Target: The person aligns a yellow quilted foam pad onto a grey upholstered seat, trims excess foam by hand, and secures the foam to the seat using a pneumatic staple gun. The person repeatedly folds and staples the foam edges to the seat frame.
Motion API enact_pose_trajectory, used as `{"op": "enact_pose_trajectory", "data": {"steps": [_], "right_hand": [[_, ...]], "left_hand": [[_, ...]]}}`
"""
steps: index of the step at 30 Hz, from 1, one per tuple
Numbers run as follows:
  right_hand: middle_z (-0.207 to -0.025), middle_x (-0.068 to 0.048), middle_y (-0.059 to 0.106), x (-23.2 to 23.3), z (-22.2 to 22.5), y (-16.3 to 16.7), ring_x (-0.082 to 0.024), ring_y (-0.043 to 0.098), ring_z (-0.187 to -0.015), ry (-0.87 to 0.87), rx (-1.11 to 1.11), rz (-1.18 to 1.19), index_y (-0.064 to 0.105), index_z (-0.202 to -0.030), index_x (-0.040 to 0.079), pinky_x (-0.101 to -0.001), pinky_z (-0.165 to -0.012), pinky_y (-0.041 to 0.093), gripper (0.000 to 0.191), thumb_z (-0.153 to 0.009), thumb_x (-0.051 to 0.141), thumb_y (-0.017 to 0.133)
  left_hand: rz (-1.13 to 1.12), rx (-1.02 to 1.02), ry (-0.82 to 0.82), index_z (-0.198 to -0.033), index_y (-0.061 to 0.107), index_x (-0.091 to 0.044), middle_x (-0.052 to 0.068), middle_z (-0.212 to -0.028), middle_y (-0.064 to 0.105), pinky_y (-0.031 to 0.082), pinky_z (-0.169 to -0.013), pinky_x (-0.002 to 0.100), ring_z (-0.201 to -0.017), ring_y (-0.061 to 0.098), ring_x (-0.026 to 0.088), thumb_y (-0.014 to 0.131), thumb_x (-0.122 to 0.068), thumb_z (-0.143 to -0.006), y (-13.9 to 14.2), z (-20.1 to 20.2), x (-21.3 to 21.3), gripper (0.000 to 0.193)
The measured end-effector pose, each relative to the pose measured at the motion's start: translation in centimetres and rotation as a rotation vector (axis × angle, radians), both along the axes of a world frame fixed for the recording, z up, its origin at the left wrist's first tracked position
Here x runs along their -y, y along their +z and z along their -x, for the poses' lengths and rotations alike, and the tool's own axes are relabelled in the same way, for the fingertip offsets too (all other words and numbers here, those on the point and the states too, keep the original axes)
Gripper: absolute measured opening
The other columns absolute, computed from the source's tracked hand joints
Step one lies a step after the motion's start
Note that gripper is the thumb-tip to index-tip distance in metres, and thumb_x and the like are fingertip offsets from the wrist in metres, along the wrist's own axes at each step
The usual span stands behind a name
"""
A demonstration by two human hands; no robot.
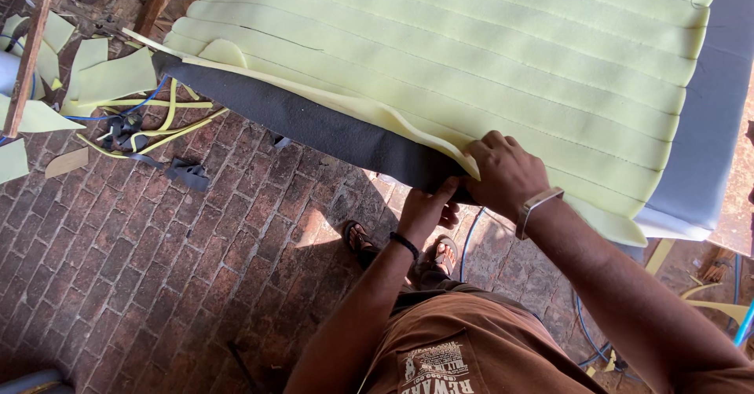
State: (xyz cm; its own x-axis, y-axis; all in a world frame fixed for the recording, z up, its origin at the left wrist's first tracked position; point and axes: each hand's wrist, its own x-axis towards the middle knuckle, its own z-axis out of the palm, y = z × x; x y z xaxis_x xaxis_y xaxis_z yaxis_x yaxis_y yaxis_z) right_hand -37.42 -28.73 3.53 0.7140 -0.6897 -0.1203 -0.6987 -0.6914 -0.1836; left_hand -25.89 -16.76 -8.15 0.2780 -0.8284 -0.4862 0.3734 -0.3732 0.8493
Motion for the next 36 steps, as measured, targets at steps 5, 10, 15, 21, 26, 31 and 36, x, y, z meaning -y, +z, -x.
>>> {"op": "enact_pose_trajectory", "data": {"steps": [5,10,15,21,26,31,36], "right_hand": [[-0.104,-0.003,0.074,3.7,1.5,1.4,-0.023,0.074,-0.087,-0.187,-0.157,-0.096,0.073,-0.119,0.02,-0.0385,-0.076,0.061,0.039,-0.099,0.052,0.066],[-0.107,0.0,0.072,3.3,2.6,1.2,-0.021,0.074,-0.086,-0.107,-0.128,-0.252,0.067,-0.125,0.024,-0.038,-0.068,0.062,0.043,-0.09,0.048,0.07],[-0.105,-0.004,0.072,-1.0,7.1,0.4,-0.024,0.072,-0.086,-0.143,-0.064,-0.015,0.072,-0.117,0.022,-0.0382,-0.066,0.06,0.044,-0.082,0.048,0.076],[-0.104,-0.001,0.076,3.1,7.3,2.5,-0.024,0.075,-0.084,-0.301,-0.126,-0.071,0.074,-0.119,0.025,-0.0387,-0.075,0.061,0.034,-0.098,0.049,0.065],[-0.102,-0.006,0.075,0.1,9.1,1.1,-0.024,0.074,-0.084,-0.211,-0.081,-0.11,0.069,-0.122,0.021,-0.0369,-0.064,0.061,0.041,-0.09,0.046,0.066],[-0.098,-0.003,0.076,-3.1,13.4,-1.1,-0.022,0.074,-0.079,-0.288,-0.012,0.019,0.074,-0.104,0.018,-0.0388,-0.063,0.061,0.029,-0.093,0.044,0.066],[-0.083,-0.005,0.076,-2.1,13.2,-0.3,-0.028,0.072,-0.072,-0.252,-0.007,0.021,0.073,-0.098,0.019,-0.0433,-0.065,0.059,0.024,-0.094,0.042,0.067]], "left_hand": [[-0.002,0.336,-0.049,-0.072,0.072,-0.001,0.005,-0.058,0.068,0.049,-0.042,0.025,-0.044,0.063,0.011,0.07,-0.042,-0.096,-1.3,0.0,-0.1,0.048],[-0.049,0.062,0.021,-0.088,0.07,-0.005,0.005,-0.064,0.067,0.052,-0.042,0.027,-0.047,0.062,0.011,0.072,-0.038,-0.094,-1.1,0.3,0.0,0.034],[-0.035,-0.12,-0.125,-0.097,0.069,-0.005,0.004,-0.07,0.069,0.055,-0.045,0.027,-0.052,0.065,0.011,0.072,-0.035,-0.096,-0.4,5.2,0.9,0.03],[0.002,0.337,-0.246,-0.097,0.072,-0.007,0.003,-0.067,0.07,0.054,-0.044,0.024,-0.05,0.064,0.009,0.069,-0.036,-0.097,-1.4,3.9,0.9,0.029],[-0.06,0.277,-0.077,-0.095,0.074,-0.006,0.004,-0.064,0.069,0.051,-0.041,0.026,-0.048,0.062,0.01,0.074,-0.034,-0.092,-1.9,3.0,-0.1,0.028],[-0.095,0.099,-0.035,-0.089,0.072,-0.002,0.004,-0.066,0.067,0.052,-0.044,0.027,-0.049,0.062,0.011,0.074,-0.04,-0.096,-1.3,5.0,-0.7,0.038],[-0.064,-0.081,-0.245,-0.091,0.068,-0.011,0.002,-0.068,0.065,0.049,-0.043,0.025,-0.05,0.061,0.01,0.069,-0.039,-0.096,-0.3,10.9,1.3,0.029]]}}
